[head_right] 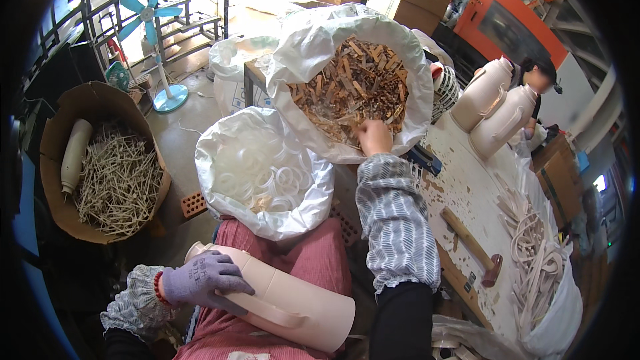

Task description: The person sits on the floor and assembles cylindrical containers by attaching handles and applying adhesive tape to the body. The person repeatedly picks up containers, attaches handles, and wraps tape around the containers.

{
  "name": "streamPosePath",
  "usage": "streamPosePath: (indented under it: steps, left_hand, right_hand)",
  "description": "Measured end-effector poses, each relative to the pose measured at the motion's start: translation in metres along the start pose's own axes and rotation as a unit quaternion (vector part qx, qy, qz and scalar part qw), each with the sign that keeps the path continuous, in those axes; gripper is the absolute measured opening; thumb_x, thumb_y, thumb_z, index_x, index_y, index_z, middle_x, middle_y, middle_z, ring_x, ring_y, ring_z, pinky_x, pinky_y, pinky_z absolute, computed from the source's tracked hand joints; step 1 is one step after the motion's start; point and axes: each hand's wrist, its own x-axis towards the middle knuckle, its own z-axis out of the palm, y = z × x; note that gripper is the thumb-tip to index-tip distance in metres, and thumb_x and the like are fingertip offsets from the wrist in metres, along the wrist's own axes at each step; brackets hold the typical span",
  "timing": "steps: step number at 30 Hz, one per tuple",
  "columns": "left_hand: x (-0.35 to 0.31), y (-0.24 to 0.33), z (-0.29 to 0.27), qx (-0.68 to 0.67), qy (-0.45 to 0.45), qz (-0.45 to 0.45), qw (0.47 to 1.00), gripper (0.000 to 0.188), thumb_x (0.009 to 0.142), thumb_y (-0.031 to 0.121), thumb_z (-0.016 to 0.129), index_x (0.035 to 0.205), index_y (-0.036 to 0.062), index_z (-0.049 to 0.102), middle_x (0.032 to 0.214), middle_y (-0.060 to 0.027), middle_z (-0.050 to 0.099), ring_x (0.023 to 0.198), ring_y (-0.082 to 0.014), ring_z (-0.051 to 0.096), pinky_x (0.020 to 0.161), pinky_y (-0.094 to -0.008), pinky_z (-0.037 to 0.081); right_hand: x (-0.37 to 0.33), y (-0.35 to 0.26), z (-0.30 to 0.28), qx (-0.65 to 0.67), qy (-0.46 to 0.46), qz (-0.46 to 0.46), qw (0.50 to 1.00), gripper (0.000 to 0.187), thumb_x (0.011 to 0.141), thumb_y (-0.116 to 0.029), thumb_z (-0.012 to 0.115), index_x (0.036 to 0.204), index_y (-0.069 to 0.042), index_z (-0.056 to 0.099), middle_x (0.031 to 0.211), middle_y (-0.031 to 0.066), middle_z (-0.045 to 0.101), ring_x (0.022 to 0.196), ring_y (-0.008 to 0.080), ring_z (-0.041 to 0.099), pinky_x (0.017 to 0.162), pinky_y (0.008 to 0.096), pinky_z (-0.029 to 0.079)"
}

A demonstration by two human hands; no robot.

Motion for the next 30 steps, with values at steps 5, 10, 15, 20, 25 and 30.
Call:
streamPosePath:
  steps: [5,10,15,20,25,30]
  left_hand:
    - [0.005,0.003,-0.011,0.003,0.045,0.022,0.999,0.035,0.078,0.029,0.075,0.11,0.0163,0.067,0.095,-0.0042,0.065,0.085,-0.0248,0.063,0.076,-0.0366,0.05]
    - [0.029,0.002,0.006,0.141,0.268,-0.043,0.952,0.051,0.074,0.023,0.08,0.118,0.0088,0.06,0.108,-0.0116,0.064,0.095,-0.0297,0.064,0.082,-0.0394,0.051]
    - [0.017,-0.001,0.019,0.05,0.255,0.013,0.966,0.025,0.074,0.01,0.078,0.096,0.007,0.067,0.098,-0.0094,0.065,0.081,-0.0273,0.066,0.071,-0.0345,0.054]
    - [-0.002,0.003,0.028,-0.094,0.211,-0.073,0.97,0.021,0.079,0.012,0.075,0.097,0.0066,0.067,0.093,-0.0092,0.066,0.075,-0.0231,0.067,0.063,-0.032,0.054]
    - [-0.003,0.012,0.031,-0.253,0.212,-0.104,0.938,0.018,0.075,-0.001,0.075,0.09,0.0022,0.066,0.086,-0.0096,0.068,0.074,-0.0189,0.067,0.064,-0.0295,0.053]
    - [-0.023,0.025,0.03,-0.242,0.187,-0.14,0.942,0.02,0.076,0.005,0.076,0.093,0.0026,0.066,0.086,-0.0087,0.066,0.074,-0.019,0.065,0.066,-0.0308,0.052]
  right_hand:
    - [-0.02,-0.01,-0.022,0.208,0.223,0.054,0.951,0.019,0.083,-0.008,0.069,0.099,0.0,0.063,0.087,0.0073,0.062,0.072,0.0152,0.06,0.06,0.0298,0.049]
    - [-0.13,-0.11,-0.042,0.641,-0.176,0.039,0.746,0.045,0.085,0.0,0.062,0.126,-0.005,0.046,0.088,0.0052,0.06,0.073,0.0116,0.061,0.05,0.0214,0.048]
    - [-0.234,-0.157,-0.05,0.656,-0.433,0.087,0.612,0.016,0.087,-0.001,0.064,0.103,-0.001,0.062,0.084,0.0059,0.069,0.075,0.0125,0.066,0.061,0.0232,0.053]
    - [-0.258,-0.156,-0.064,0.595,-0.414,0.057,0.687,0.015,0.088,-0.003,0.066,0.103,0.0,0.064,0.092,0.0071,0.07,0.083,0.0112,0.067,0.068,0.0226,0.054]
    - [-0.266,-0.169,-0.07,0.556,-0.303,-0.083,0.77,0.018,0.081,0.003,0.071,0.099,0.0,0.068,0.092,0.008,0.069,0.085,0.0153,0.067,0.067,0.0259,0.055]
    - [-0.266,-0.173,-0.082,0.301,-0.174,-0.371,0.861,0.02,0.075,-0.008,0.077,0.093,-0.002,0.07,0.084,0.0109,0.065,0.073,0.0261,0.064,0.064,0.0319,0.053]
